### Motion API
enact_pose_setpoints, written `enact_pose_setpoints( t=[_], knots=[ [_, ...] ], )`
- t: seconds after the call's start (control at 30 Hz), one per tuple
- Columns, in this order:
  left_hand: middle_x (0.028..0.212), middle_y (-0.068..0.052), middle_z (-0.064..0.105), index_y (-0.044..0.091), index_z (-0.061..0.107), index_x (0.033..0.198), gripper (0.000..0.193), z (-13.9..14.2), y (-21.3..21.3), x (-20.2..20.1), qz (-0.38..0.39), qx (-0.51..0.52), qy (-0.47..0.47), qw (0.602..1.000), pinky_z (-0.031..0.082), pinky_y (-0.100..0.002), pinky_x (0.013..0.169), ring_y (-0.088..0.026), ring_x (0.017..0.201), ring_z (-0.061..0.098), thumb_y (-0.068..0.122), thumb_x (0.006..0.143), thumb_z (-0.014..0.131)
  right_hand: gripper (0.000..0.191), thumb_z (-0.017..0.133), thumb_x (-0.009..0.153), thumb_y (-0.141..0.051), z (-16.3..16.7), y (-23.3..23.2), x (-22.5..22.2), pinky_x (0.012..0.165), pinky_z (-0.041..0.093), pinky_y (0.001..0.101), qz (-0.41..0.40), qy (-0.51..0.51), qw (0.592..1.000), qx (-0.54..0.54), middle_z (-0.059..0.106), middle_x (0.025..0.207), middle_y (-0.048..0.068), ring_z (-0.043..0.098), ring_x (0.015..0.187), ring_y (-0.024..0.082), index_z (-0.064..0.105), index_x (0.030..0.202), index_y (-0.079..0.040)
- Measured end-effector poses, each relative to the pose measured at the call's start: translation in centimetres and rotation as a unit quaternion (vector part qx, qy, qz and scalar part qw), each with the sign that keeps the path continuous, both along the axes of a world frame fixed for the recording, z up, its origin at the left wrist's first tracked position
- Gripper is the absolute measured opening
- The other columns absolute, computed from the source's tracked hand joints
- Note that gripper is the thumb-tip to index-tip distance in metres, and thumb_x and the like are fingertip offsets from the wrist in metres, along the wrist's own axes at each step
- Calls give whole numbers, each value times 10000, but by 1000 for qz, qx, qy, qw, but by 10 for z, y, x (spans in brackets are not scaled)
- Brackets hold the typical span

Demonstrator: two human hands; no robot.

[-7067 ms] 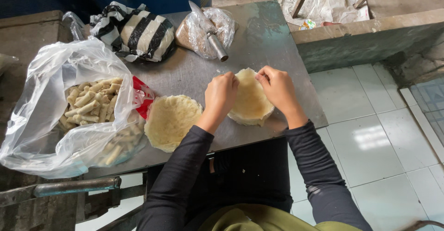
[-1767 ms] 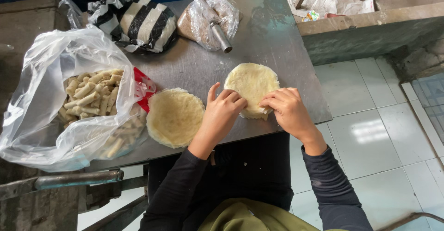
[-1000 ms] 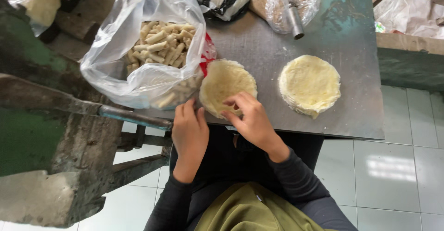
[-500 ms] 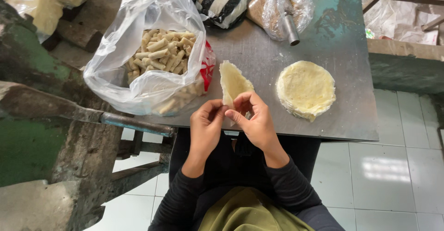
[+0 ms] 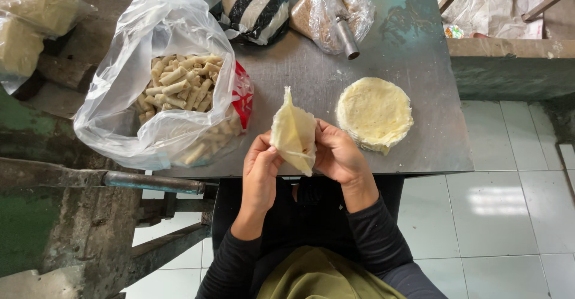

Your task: The person peels a thin outer skin layer off round dough pieces by hand and sets the peeled dough aside, then uses a knife to cut a dough piece into smaller portions and moves the cut pieces toward a dough rolling machine.

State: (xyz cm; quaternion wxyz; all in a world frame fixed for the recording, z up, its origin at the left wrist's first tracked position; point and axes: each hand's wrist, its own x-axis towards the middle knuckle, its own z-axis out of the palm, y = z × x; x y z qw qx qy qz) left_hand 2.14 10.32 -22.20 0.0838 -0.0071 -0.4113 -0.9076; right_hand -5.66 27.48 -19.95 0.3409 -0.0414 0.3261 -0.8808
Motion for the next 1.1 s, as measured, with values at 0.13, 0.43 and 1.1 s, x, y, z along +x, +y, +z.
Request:
enact_pose_setpoints(
  t=[0.13, 0.43, 1.1],
  knots=[
    [1227, -72, 625, 16, 552, 1152, 188, 7, 6, 2, -23, 32, -9, 999, 509, -325, 986, -146, 1102, 619, 142, 1018, 513, 398, 509, 989, -305, 10, -7, 6, 877, 582, 342, -49, -17, 998, 34, 704, 1132, 72, 698, 1002, 163, 607, 1255, -26],
    [1156, -36, 624, 17, 511, 1346, 382, 29, 31, 2, 63, -155, 8, 986, 496, -241, 880, -71, 1014, 597, 126, 1002, 636, 190, 697, 1006, -190, 12, -25, 37, 686, 526, 218, -245, 361, 838, 327, 726, 890, 3, 611, 787, 29, 700, 1115, -34],
    [1096, -50, 662, -50, 650, 1290, 275, 30, 29, 6, 3, -227, 3, 974, 496, -266, 862, -88, 985, 573, 138, 1100, 588, 154, 753, 971, -109, 23, -8, 35, 820, 568, 222, -274, 412, 800, 339, 757, 1020, 31, 679, 924, 40, 689, 1096, -48]
  ],
)
